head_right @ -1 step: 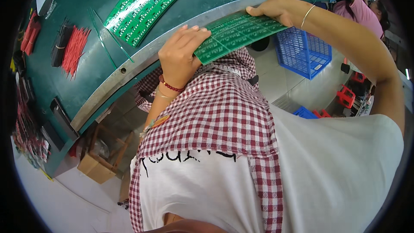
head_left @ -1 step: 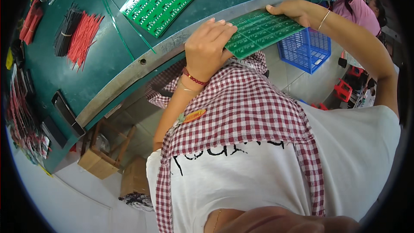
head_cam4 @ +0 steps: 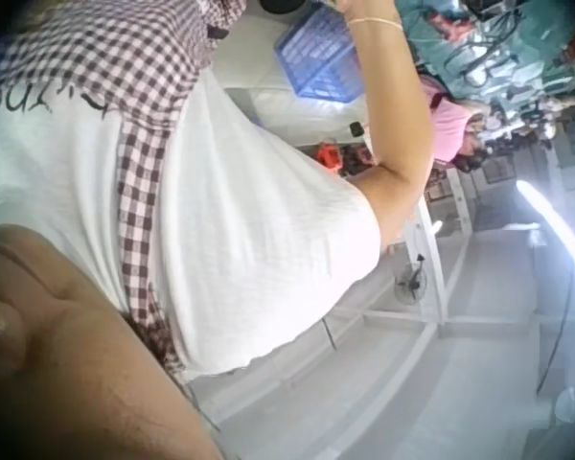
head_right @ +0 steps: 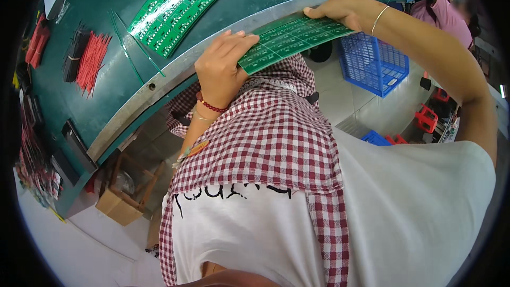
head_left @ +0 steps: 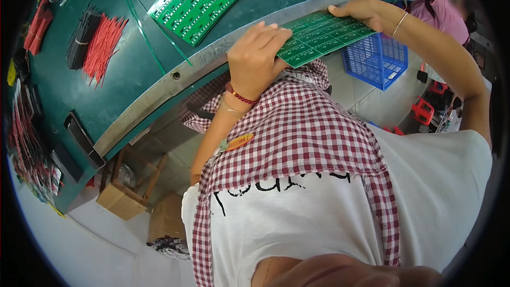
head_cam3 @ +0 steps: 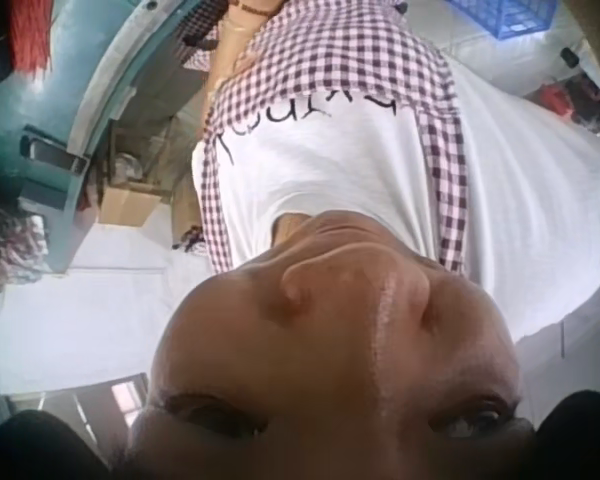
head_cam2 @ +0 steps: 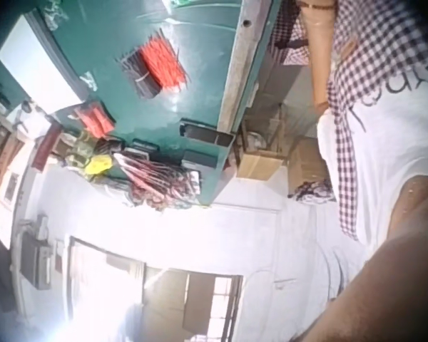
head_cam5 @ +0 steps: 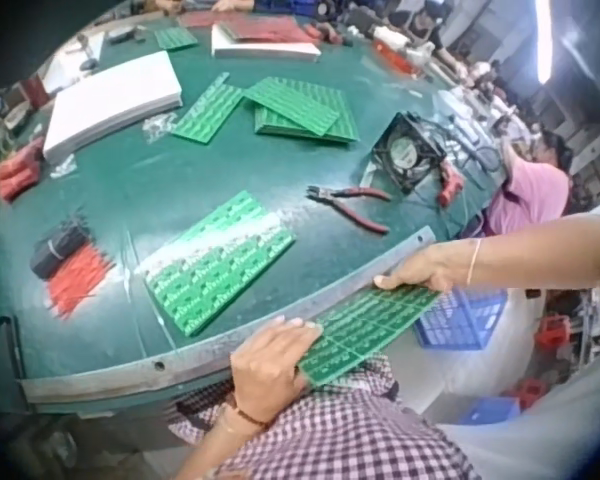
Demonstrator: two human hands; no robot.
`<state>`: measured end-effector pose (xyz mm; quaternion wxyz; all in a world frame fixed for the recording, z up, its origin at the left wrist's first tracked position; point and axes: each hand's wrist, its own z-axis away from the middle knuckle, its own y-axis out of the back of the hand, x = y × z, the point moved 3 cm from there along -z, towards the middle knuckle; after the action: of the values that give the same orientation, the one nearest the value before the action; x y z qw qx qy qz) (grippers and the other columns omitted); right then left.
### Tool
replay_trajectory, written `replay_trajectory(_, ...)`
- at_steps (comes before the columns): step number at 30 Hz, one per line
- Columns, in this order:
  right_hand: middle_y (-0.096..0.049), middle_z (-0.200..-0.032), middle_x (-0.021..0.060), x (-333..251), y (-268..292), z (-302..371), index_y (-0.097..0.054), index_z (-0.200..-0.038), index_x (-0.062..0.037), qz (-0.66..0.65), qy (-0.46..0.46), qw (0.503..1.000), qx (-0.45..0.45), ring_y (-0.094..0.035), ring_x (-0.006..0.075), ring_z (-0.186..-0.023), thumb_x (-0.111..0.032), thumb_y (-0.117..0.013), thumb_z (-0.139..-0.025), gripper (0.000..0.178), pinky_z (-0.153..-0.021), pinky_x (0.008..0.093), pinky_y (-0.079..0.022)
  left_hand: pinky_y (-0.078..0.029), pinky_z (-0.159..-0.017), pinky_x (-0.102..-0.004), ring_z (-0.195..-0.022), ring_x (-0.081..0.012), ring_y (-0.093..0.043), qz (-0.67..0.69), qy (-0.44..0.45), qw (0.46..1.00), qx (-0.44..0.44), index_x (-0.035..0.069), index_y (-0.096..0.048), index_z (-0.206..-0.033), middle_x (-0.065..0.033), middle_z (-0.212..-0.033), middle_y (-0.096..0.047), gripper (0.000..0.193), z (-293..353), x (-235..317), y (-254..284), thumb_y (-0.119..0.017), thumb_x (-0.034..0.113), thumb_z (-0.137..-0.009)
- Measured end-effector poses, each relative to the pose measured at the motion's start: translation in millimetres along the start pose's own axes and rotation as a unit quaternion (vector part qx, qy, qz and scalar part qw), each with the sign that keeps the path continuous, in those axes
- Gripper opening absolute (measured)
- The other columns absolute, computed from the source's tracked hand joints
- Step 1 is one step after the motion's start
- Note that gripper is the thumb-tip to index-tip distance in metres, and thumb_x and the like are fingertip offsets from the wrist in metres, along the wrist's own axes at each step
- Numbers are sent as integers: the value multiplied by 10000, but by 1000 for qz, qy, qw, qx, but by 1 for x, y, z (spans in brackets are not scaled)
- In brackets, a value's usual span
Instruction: Cutting and organizing circuit board components and wire bundles on a factory assembly line.
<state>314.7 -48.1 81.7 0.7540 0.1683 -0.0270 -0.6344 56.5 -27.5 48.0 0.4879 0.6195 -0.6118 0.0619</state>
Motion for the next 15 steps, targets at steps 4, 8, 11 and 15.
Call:
replay_trajectory(4,-649,-1022,111,7,2,-6,-597,-1090,14,-113,-16,988,-99,-623,183,-924,-306,-589,-890,376,-781,289,-507,-481,-891,-377,-942,-233,-609,49,81,995,-12,100,-642,-983,-43,-927,-647,403,2,1,3,-737,180,-600)
replay_trajectory(8,-632,-1088,121,39,-18,9,-542,-1148,21,-176,41,971,-156,-629,208,-946,-235,-587,-888,367,-826,343,-514,-403,-984,-452,-1110,-257,-515,-1,-50,990,-131,86,-616,-1063,-30,-1102,-597,374,7,3,12,-620,44,-692)
replay_trajectory(11,-638,-1059,91,55,-27,25,-533,-1137,17,-203,108,968,-97,-627,169,-925,-213,-576,-896,336,-809,296,-509,-344,-1035,-462,-1138,-283,-498,39,-33,983,-174,61,-566,-1132,-69,-1149,-578,438,1,1,18,-532,-45,-708)
replay_trajectory(15,-639,-1027,60,48,-31,50,-542,-1104,8,-159,283,945,-34,-613,112,-888,-179,-567,-902,277,-800,250,-495,-470,-844,-406,-966,-311,-590,137,49,984,-99,54,-590,-1089,-116,-1017,-633,316,-24,5,19,-566,27,-775)
